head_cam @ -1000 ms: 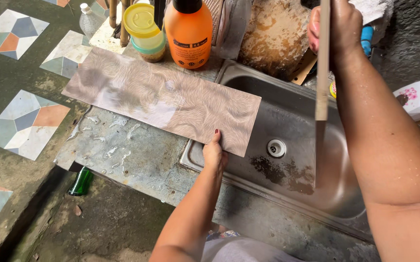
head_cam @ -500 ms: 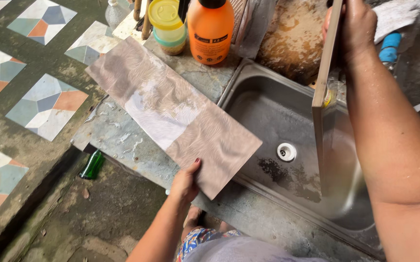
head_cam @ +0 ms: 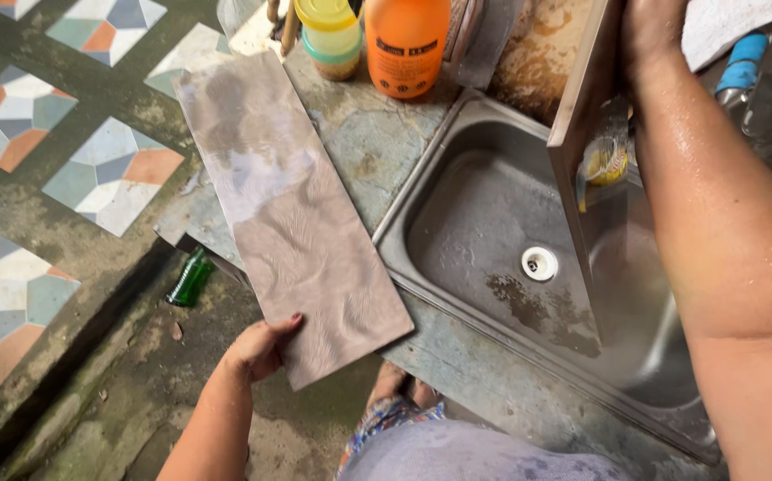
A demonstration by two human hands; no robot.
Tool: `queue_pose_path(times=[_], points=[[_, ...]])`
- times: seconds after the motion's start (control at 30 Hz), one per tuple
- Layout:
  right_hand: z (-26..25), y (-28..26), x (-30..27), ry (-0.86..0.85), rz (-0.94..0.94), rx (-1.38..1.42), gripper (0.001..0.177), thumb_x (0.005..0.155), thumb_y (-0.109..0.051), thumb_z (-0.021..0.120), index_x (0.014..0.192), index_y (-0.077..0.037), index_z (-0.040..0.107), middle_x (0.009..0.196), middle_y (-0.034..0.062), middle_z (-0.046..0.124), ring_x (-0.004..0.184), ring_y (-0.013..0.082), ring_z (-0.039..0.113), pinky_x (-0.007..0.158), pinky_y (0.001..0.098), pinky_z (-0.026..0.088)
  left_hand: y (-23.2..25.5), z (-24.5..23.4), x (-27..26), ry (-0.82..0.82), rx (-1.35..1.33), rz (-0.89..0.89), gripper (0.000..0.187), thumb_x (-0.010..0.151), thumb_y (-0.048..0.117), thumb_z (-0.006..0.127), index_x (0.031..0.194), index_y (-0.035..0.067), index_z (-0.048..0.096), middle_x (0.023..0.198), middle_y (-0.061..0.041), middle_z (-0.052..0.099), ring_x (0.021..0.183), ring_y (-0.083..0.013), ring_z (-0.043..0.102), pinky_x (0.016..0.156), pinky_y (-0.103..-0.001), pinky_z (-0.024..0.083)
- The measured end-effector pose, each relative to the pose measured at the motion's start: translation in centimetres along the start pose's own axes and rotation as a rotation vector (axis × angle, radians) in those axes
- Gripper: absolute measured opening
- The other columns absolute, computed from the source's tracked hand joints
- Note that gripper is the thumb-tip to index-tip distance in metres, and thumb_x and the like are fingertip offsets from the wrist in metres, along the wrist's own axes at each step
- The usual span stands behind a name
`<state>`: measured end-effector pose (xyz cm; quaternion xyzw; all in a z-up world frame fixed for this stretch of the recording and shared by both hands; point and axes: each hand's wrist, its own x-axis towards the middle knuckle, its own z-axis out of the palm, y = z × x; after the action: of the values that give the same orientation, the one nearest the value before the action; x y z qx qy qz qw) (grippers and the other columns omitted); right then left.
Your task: The person washes rectangular tiles by hand in a sink, applying water and scrubbing the surfaces with a sponge before setting them aside.
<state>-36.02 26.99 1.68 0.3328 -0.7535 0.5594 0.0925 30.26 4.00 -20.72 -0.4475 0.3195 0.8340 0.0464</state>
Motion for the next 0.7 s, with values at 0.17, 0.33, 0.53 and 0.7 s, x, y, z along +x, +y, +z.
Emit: queue_pose_path(times=[0.17,0.33,0.53,0.7], points=[[1.3,0.1,-0.7,0.003,0.006,-0.037,0.045,0.109,-0.043,0.054,0.102,-0.002,0.071,0.088,0.0081,0.068,0.083,0.0209,0.066,0.075,0.039,0.052,0.1,-3.6,1.3,0.011,0.005,-0.036,0.043,0.087,0.022,0.074,0.123,-0.002,0.069,0.118,-0.012,0.076,0.108,-0.0269,0.071,0.095,-0.045,0.056],[3.2,0.6,-0.9,0.001,0.0,-0.075,0.044,0.108,-0.042,0.055,0.103,-0.001,0.072,0.088,0.0078,0.069,0.084,0.0211,0.066,0.077,0.0404,0.052,-0.2,-4.4,1.1,-0.013,0.078,-0.083,0.039,0.091,0.025,0.071,0.121,0.001,0.072,0.116,-0.01,0.076,0.1,-0.0257,0.072,0.089,-0.044,0.056],[9.1,1.5,-1.1,0.023,-0.166,-0.105,0.044,0.108,-0.04,0.056,0.104,0.0,0.073,0.088,0.0073,0.069,0.086,0.0215,0.065,0.08,0.0421,0.051,10.3,1.3,-4.1,0.424,1.387,-0.079,0.073,0.097,0.063,0.064,0.126,-0.004,0.068,0.114,-0.02,0.073,0.1,-0.0281,0.075,0.088,-0.038,0.057],[15.8,-3.6,-5.1,-0.014,0.164,-0.098,0.071,0.098,-0.064,0.058,0.065,-0.002,0.067,0.053,0.0022,0.05,0.05,0.0158,0.049,0.051,0.0402,0.039,18.3,14.4,-5.8,-0.187,0.466,0.759,0.059,0.104,0.048,0.04,0.136,0.001,0.056,0.13,-0.019,0.066,0.114,-0.0273,0.069,0.094,-0.041,0.056]])
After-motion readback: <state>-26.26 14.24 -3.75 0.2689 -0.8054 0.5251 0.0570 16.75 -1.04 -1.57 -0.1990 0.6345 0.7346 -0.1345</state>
